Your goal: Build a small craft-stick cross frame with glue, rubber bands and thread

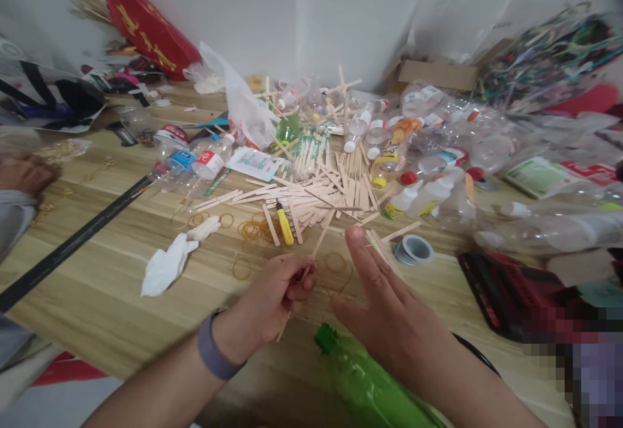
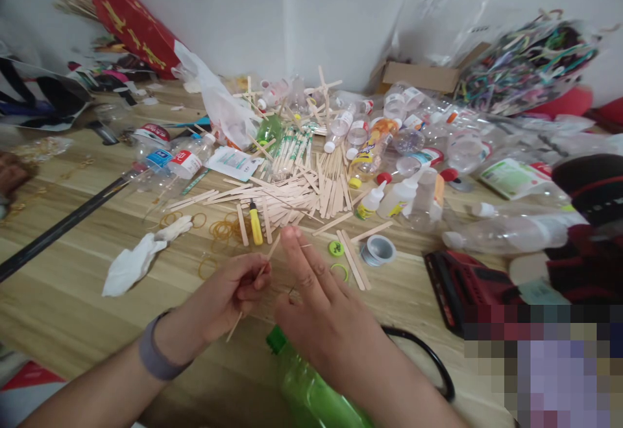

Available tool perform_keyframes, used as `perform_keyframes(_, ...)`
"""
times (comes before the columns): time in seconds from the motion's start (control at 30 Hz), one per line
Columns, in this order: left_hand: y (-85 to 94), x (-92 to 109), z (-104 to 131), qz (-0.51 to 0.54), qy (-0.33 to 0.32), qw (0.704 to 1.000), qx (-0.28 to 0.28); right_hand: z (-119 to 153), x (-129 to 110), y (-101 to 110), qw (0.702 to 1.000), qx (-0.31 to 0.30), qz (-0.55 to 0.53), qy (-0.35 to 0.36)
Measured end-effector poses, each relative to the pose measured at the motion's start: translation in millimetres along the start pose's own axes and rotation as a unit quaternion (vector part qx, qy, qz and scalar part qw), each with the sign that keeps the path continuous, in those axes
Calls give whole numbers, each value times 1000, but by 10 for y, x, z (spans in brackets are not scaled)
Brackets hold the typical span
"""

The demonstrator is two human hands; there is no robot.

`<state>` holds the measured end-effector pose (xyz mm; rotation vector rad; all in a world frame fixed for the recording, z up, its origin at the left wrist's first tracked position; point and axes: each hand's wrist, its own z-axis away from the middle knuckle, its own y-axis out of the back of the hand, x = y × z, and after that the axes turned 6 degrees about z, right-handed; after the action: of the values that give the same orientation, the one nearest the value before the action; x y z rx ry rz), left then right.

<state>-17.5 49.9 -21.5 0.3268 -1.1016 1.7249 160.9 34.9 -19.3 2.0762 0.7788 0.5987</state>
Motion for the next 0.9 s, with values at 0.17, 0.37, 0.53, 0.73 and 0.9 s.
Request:
perform_keyframes(0.17, 22, -1, -17, -10, -3, 1000, 11, -55, 0, 75, 998, -11, 55, 38)
perform_keyframes(0.37, 19, 44, -8, -8, 11, 1000, 12, -104, 3, 129, 993, 9, 104, 46)
perform_keyframes(0.53, 21, 85, 14, -6, 10, 1000, 2, -97, 17, 135, 993, 31, 103, 44)
perform_keyframes(0.73, 22, 49, 10, -5, -46, 999, 19, -67, -26, 77, 996, 42, 66, 44)
perform_keyframes(0.9, 10, 77, 17, -13, -109, 992, 57, -48, -76, 59, 1000, 13, -4, -5)
